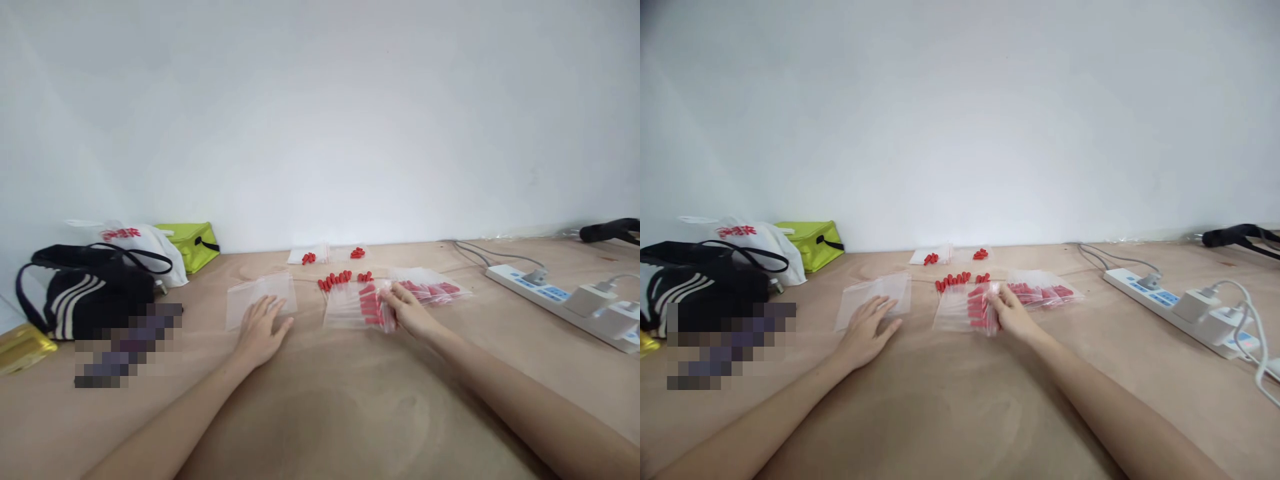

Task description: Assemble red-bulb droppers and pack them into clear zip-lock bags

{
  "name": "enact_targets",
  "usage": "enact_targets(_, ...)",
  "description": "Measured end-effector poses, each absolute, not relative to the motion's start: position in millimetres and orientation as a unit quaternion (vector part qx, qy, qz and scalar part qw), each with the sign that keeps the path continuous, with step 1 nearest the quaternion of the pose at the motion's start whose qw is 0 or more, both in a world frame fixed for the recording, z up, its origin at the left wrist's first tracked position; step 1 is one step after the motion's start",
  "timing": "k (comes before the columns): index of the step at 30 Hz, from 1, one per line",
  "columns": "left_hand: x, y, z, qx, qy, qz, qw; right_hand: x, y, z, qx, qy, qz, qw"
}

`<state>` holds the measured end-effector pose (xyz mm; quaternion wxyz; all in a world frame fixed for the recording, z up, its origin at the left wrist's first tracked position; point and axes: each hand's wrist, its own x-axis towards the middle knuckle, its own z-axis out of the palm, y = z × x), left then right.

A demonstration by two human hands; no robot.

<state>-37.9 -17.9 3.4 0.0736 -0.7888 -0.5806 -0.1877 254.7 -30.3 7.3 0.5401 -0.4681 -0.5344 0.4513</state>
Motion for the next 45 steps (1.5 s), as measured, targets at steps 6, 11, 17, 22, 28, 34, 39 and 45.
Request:
enact_targets(6, -66, 3, 10, -0.671, -0.734, -0.084, 0.068, 297, -7, 10, -0.552, -0.394, 0.29, 0.675)
enact_targets(11, -71, 6, 12, -0.698, -0.714, -0.045, 0.039, 312, -1, -5, -0.585, -0.365, 0.309, 0.655)
enact_targets(17, -72, 4, 13, -0.699, -0.711, -0.071, 0.026, 308, -9, -14, -0.676, -0.284, 0.235, 0.638)
enact_targets(22, -73, 2, 12, -0.726, -0.66, -0.187, 0.059, 305, -17, -7, -0.695, -0.411, 0.042, 0.588)
enact_targets(28, -59, -11, 25, -0.883, -0.412, -0.223, -0.043, 287, 3, 10, -0.679, -0.64, -0.006, 0.36)
enact_targets(34, -38, -36, 27, -0.901, -0.406, -0.137, -0.071, 257, 43, 25, -0.747, -0.635, 0.022, 0.193)
enact_targets(39, -27, -50, 23, -0.905, -0.4, -0.027, -0.143, 244, 67, 22, -0.771, -0.602, 0.046, 0.202)
enact_targets(45, -23, -52, 27, -0.927, -0.327, -0.022, -0.181, 247, 73, 20, -0.773, -0.564, 0.109, 0.271)
